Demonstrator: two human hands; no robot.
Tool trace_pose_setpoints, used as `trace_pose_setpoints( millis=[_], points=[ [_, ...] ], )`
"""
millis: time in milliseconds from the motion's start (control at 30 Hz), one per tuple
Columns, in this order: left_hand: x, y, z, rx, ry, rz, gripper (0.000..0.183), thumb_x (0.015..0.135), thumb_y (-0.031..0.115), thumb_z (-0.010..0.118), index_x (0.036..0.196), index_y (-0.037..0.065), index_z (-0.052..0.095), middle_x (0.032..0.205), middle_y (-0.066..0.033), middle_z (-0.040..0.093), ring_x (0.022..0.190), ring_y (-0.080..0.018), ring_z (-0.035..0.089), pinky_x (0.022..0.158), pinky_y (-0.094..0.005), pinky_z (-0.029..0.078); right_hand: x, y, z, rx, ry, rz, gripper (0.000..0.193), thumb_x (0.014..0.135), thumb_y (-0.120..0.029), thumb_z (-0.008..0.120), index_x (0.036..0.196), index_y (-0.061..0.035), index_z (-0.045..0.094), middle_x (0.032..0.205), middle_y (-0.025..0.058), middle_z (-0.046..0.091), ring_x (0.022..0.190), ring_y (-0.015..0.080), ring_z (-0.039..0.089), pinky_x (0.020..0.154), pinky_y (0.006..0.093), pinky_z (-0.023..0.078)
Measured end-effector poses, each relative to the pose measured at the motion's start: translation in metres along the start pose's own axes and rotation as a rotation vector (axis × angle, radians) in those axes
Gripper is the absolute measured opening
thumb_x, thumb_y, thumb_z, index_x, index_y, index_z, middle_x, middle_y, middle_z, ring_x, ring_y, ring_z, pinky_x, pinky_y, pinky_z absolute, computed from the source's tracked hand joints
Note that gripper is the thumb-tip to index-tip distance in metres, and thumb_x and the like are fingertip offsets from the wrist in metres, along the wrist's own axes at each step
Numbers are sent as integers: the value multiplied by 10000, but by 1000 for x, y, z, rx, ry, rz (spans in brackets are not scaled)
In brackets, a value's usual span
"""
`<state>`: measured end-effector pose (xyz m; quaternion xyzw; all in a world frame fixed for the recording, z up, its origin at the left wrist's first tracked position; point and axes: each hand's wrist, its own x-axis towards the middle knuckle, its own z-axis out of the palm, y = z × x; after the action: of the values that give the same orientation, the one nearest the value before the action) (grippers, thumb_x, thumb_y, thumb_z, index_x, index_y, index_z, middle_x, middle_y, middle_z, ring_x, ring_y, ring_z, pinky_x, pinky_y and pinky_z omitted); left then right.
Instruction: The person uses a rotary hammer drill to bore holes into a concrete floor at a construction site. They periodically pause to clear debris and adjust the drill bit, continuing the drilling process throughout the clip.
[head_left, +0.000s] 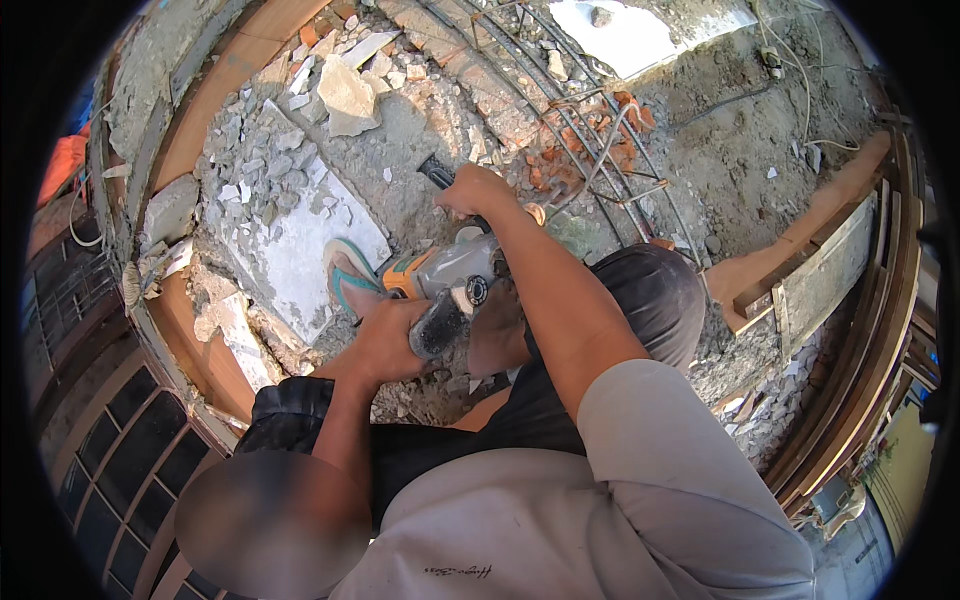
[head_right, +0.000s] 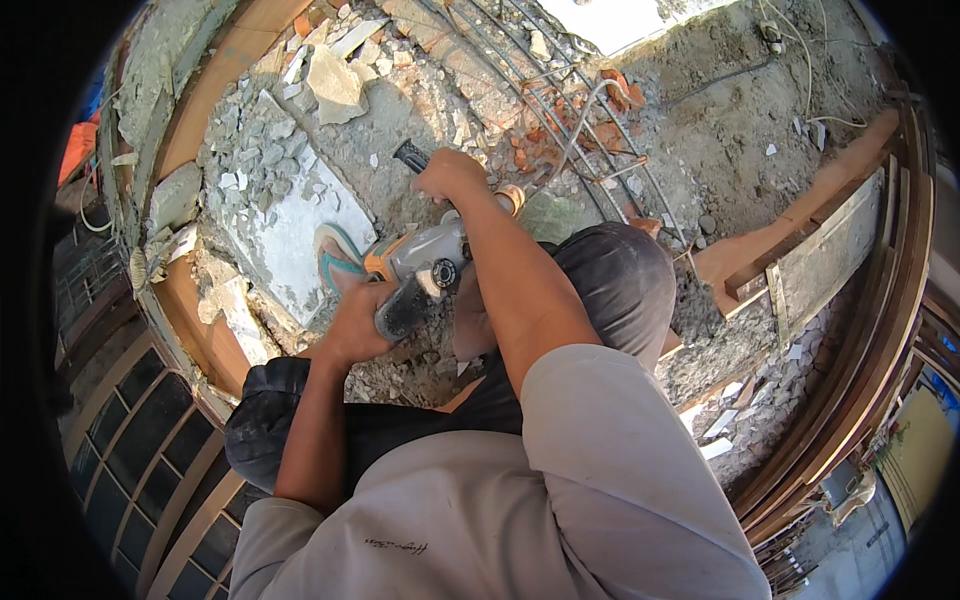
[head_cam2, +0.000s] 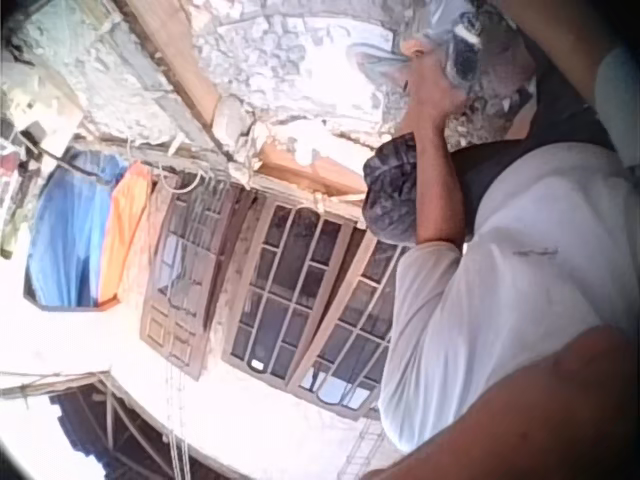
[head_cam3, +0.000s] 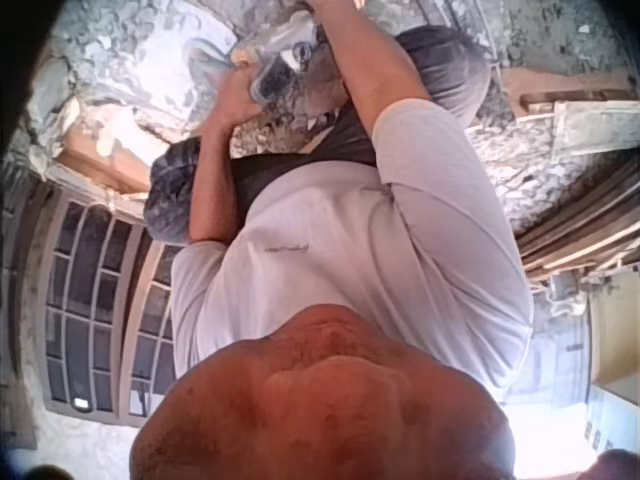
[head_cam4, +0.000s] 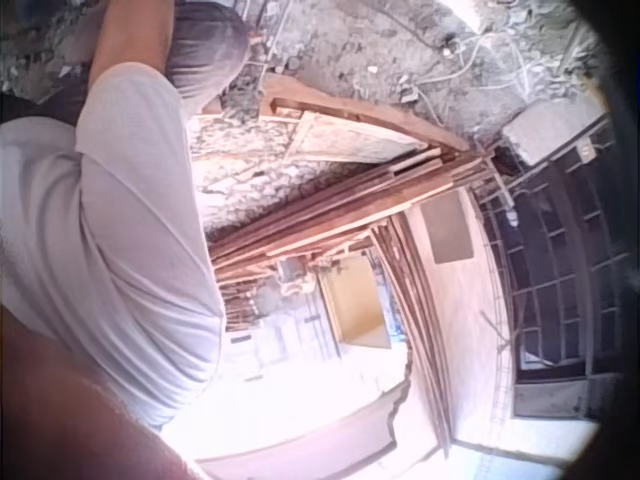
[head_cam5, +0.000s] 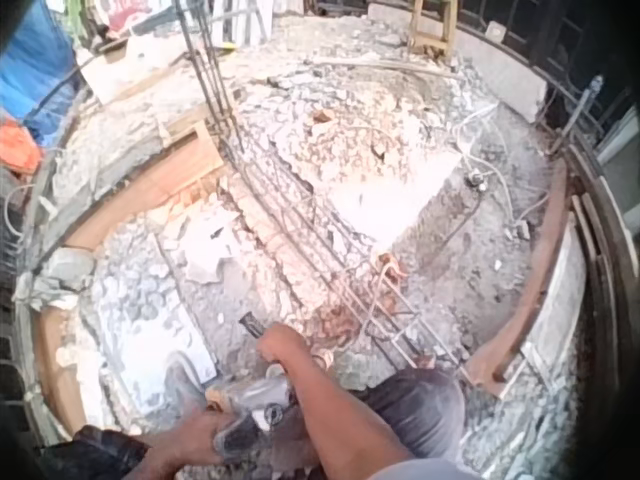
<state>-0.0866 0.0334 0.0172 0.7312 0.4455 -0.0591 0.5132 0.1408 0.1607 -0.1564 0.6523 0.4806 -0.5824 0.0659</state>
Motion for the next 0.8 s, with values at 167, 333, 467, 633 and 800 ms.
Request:
trace_pose_setpoints(
  millis=[167, 333, 467, 633, 800],
  points=[
    [4, -7, -1, 122, 13, 57, 437, 665, 227, 841, 1074, 83, 781, 1034, -171, 791, 988, -442, 751, 842, -499, 595, -12, -5, 5, 109, 184, -3, 387, 846, -346, 783, 1082, -49, 859, 1091, 168, 845, 1052, 371, 818, 934, 464, 636],
    [-3, -16, -3, 179, -43, 42, 442, 685, 224, 836, 1103, 91, 785, 1078, -182, 791, 1020, -437, 750, 873, -498, 595, -16, -13, 15, 128, 199, 57, 475, 881, -398, 805, 1207, -55, 841, 1268, 174, 819, 1202, 364, 787, 1014, 472, 626],
    [-4, -27, -3, 248, -62, 129, 520, 686, 259, 865, 1171, 87, 788, 1132, -174, 799, 1070, -423, 751, 929, -498, 599, -23, -16, 21, 136, 252, 129, 501, 922, -454, 816, 1230, -59, 838, 1300, 177, 814, 1234, 362, 777, 1061, 469, 609],
    [-10, -43, -12, 310, -116, 191, 634, 667, 307, 902, 1237, 62, 772, 1180, -163, 800, 1110, -416, 745, 963, -499, 594, -33, -17, 30, 176, 283, 161, 532, 934, -483, 826, 1248, -54, 829, 1324, 183, 805, 1251, 369, 769, 1084, 476, 598],
    [-1, -59, -10, 355, -160, 189, 637, 620, 228, 860, 1228, 60, 768, 1192, -170, 794, 1127, -423, 738, 974, -513, 588, -24, -9, 32, 179, 305, 187, 528, 930, -474, 829, 1252, -56, 828, 1324, 196, 803, 1259, 379, 766, 1086, 482, 596]
  ],
)
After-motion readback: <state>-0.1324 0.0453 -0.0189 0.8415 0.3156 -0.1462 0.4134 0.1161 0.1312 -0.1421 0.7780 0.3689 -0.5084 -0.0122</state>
